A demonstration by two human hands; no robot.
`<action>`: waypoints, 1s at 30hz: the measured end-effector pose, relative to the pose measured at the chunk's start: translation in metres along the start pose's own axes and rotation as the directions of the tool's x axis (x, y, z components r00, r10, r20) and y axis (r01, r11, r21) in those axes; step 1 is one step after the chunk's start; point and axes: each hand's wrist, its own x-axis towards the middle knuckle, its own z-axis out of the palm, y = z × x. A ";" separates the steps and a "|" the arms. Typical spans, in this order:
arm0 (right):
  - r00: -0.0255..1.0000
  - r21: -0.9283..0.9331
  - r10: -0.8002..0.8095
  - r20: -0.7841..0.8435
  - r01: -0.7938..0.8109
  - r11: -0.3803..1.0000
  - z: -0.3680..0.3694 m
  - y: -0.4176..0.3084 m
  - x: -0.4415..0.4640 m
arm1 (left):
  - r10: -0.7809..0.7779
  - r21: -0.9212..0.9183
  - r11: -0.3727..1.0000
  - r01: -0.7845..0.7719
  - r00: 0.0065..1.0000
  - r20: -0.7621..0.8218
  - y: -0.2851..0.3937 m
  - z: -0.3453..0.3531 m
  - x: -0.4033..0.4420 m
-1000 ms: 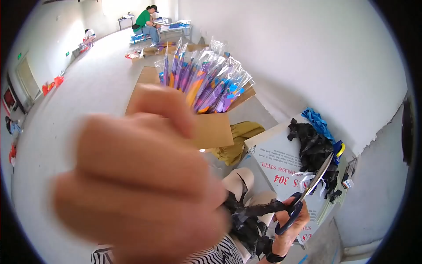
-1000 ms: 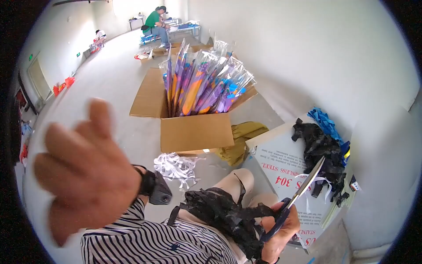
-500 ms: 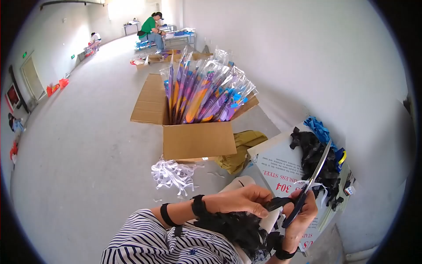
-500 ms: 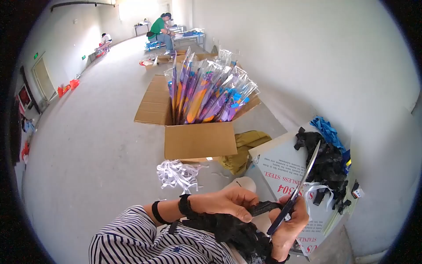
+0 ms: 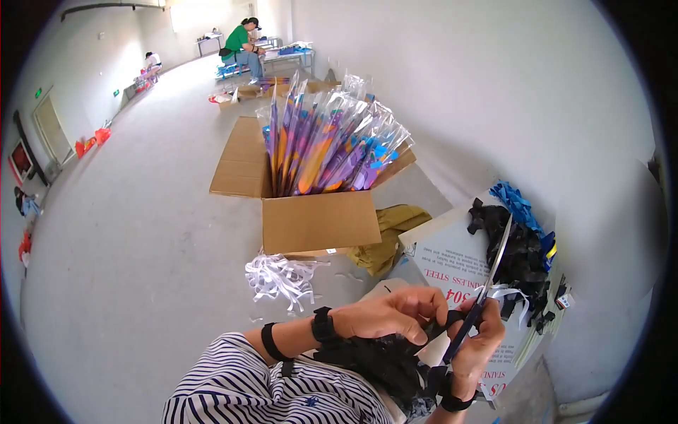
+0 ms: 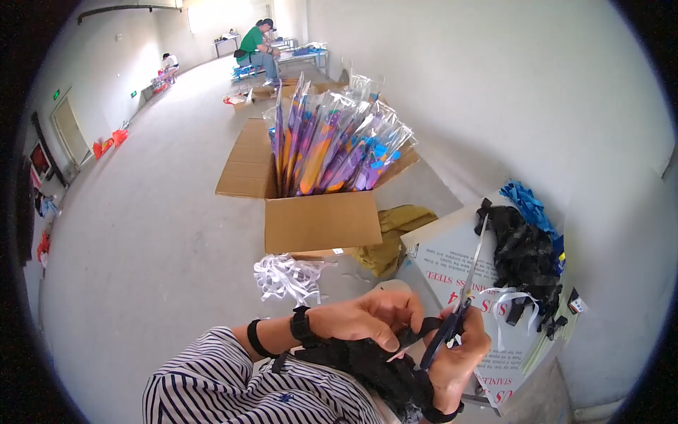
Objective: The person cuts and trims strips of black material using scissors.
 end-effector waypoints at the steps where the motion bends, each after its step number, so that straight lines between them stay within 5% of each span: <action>1: 0.996 -0.018 -0.079 -0.032 0.079 0.997 0.002 0.003 0.000 | -0.023 -0.004 1.000 0.024 0.998 0.063 -0.001 0.001 -0.001; 5: 1.000 -0.008 0.006 -0.016 -0.006 1.000 -0.006 0.002 0.003 | -0.140 0.090 0.988 0.124 0.969 0.204 -0.005 -0.005 -0.005; 14: 0.986 0.188 0.168 0.002 -0.166 0.968 -0.009 0.029 0.007 | -0.155 0.100 0.985 0.144 0.980 0.123 0.009 -0.001 -0.021; 19: 0.937 0.108 0.155 -0.313 -0.127 0.986 -0.020 0.060 0.009 | 0.164 0.052 0.986 -0.158 0.974 -0.157 0.022 -0.007 -0.021; 23: 0.969 0.350 0.248 -0.007 -0.230 0.908 -0.007 0.016 -0.013 | 0.035 0.247 0.969 0.009 0.984 -0.175 0.020 -0.002 -0.001; 27: 0.952 0.398 0.266 0.152 -0.305 0.865 0.011 -0.005 -0.022 | 0.187 0.400 0.908 -0.126 0.975 -0.117 -0.009 -0.011 0.020; 29: 0.943 0.409 0.295 0.154 -0.333 0.850 0.013 -0.006 -0.021 | 0.275 0.713 0.677 -0.181 0.961 -0.017 -0.013 -0.019 0.023; 30: 0.935 0.423 0.318 0.157 -0.355 0.834 0.014 -0.006 -0.019 | 0.276 0.712 0.678 -0.182 0.961 -0.017 -0.009 -0.015 0.021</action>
